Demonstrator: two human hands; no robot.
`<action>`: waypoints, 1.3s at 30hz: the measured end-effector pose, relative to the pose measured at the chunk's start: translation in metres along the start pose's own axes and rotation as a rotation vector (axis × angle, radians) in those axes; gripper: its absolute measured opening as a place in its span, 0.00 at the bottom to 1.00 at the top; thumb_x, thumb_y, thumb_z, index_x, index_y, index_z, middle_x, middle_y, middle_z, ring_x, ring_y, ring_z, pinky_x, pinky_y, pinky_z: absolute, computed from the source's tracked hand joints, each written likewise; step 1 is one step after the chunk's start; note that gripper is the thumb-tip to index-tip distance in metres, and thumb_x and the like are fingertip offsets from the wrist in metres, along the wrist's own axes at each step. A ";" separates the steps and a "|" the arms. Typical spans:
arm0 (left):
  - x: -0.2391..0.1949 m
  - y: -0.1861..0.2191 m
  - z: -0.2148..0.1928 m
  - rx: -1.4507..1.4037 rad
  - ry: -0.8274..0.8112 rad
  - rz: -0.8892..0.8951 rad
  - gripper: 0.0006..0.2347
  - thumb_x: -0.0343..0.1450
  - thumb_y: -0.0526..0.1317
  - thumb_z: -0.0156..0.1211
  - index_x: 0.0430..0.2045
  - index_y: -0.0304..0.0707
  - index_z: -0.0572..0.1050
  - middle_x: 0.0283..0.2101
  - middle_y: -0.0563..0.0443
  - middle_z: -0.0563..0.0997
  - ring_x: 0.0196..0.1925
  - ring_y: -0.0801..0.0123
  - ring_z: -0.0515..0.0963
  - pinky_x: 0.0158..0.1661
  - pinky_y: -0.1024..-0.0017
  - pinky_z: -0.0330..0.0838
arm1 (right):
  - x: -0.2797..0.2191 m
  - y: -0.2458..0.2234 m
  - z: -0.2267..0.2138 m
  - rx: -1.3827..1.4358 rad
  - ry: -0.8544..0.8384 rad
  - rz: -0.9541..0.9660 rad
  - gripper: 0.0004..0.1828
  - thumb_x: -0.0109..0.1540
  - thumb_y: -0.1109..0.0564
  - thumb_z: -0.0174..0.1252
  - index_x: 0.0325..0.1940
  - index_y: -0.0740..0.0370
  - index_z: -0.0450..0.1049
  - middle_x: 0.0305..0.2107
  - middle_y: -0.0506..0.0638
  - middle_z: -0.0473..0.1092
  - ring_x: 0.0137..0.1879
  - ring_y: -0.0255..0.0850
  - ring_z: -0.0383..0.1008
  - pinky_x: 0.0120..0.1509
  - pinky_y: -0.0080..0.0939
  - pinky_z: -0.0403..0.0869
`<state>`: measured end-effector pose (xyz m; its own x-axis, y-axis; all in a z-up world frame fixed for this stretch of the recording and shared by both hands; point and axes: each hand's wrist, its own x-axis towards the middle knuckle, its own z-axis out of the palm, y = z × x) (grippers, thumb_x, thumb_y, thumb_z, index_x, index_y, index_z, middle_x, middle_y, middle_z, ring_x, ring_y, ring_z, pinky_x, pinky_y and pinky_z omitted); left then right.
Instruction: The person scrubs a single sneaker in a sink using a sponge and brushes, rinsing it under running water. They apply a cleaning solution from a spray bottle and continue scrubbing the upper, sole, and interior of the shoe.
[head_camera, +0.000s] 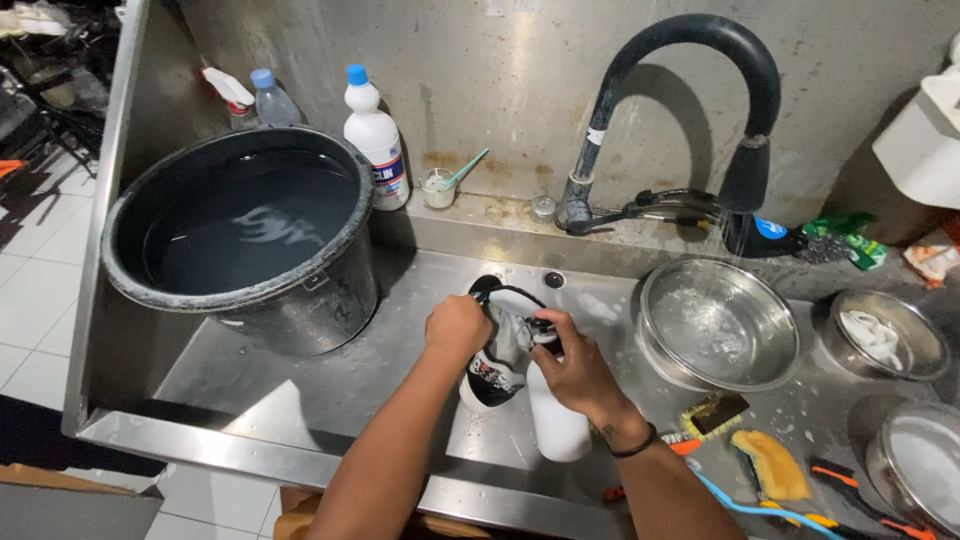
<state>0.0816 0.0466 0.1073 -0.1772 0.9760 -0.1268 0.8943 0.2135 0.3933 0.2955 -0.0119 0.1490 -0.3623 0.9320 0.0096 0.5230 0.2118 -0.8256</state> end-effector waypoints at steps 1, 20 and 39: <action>0.002 -0.006 0.007 -0.086 0.021 -0.025 0.11 0.66 0.33 0.52 0.27 0.23 0.82 0.27 0.30 0.83 0.36 0.41 0.85 0.32 0.52 0.80 | 0.001 0.004 0.002 0.044 0.046 -0.037 0.28 0.65 0.56 0.53 0.70 0.52 0.61 0.43 0.68 0.77 0.48 0.59 0.81 0.48 0.60 0.79; -0.006 -0.022 0.022 0.008 -0.227 -0.325 0.36 0.66 0.47 0.58 0.70 0.37 0.54 0.60 0.28 0.75 0.61 0.37 0.75 0.59 0.51 0.71 | -0.115 0.172 -0.269 0.059 1.077 -0.168 0.43 0.65 0.79 0.52 0.75 0.46 0.46 0.52 0.59 0.65 0.53 0.43 0.69 0.63 0.39 0.69; 0.027 -0.108 0.032 -0.585 0.299 -0.331 0.29 0.77 0.53 0.65 0.51 0.14 0.71 0.44 0.25 0.77 0.51 0.44 0.78 0.44 0.48 0.74 | -0.149 0.199 -0.222 -0.817 0.869 -0.036 0.24 0.57 0.58 0.72 0.53 0.68 0.73 0.46 0.59 0.67 0.60 0.58 0.68 0.69 0.54 0.64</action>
<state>-0.0068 0.0486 0.0324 -0.5793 0.8086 -0.1025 0.4237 0.4062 0.8096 0.6247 -0.0433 0.1084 0.0919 0.7421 0.6640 0.9736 0.0730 -0.2164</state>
